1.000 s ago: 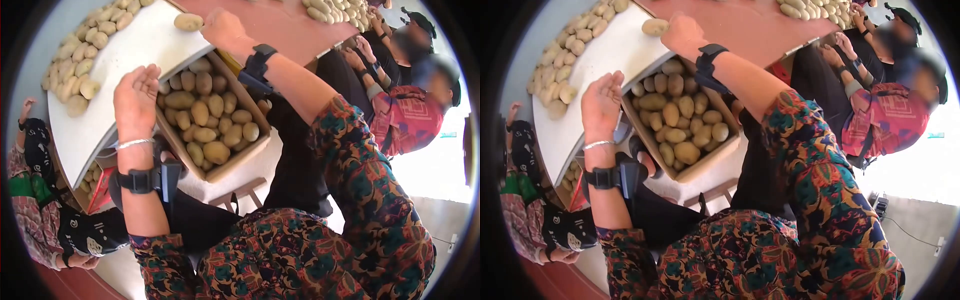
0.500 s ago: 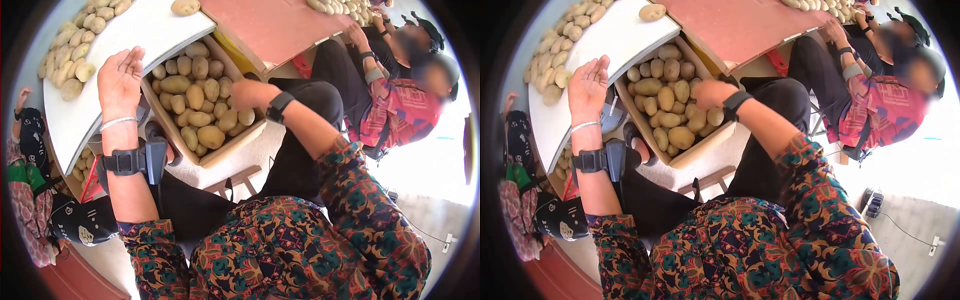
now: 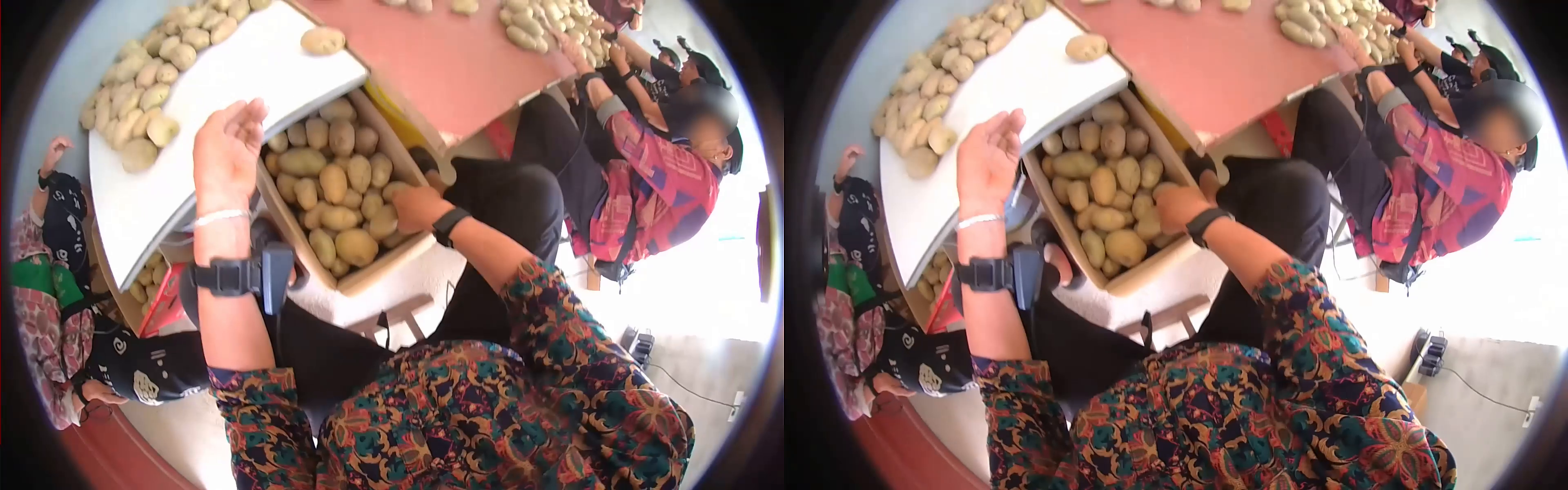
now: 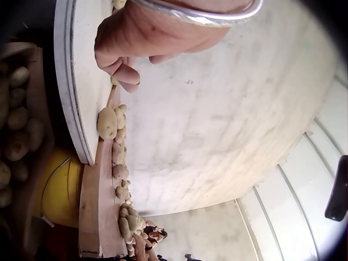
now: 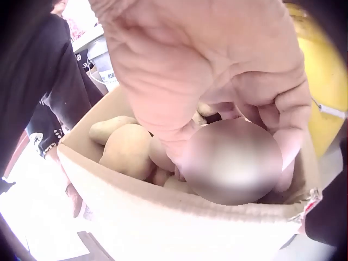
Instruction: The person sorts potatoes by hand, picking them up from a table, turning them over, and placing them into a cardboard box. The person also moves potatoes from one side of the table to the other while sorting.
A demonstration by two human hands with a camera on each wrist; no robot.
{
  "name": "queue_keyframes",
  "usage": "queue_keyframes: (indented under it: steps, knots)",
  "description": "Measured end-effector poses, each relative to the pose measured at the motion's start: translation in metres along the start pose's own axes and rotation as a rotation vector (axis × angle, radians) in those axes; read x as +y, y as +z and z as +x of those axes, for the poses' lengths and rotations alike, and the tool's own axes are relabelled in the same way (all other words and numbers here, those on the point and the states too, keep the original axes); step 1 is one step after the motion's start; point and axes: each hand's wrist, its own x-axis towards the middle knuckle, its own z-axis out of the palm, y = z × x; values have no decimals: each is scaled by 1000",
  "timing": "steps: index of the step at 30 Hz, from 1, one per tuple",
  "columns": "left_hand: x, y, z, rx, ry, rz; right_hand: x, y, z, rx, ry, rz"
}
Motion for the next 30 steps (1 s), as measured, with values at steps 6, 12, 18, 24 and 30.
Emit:
queue_keyframes:
  steps: [6, 12, 18, 24, 30]
  knots:
    - [5, 10, -12, 43, 1, -33, -7, -72, -20, -69, -68, 602]
    - [2, 9, -13, 54, -12, -31, 12, -126, -24, 35, -216, 1080]
    - [0, 13, -12, 78, -40, -12, 12, -162, -6, 426, -171, 1467]
    - [1, 16, -13, 88, -31, -16, 0, -193, 31, 336, -162, 1747]
    - [4, 18, -17, 96, -40, -17, -21, -202, 66, 272, -128, 1756]
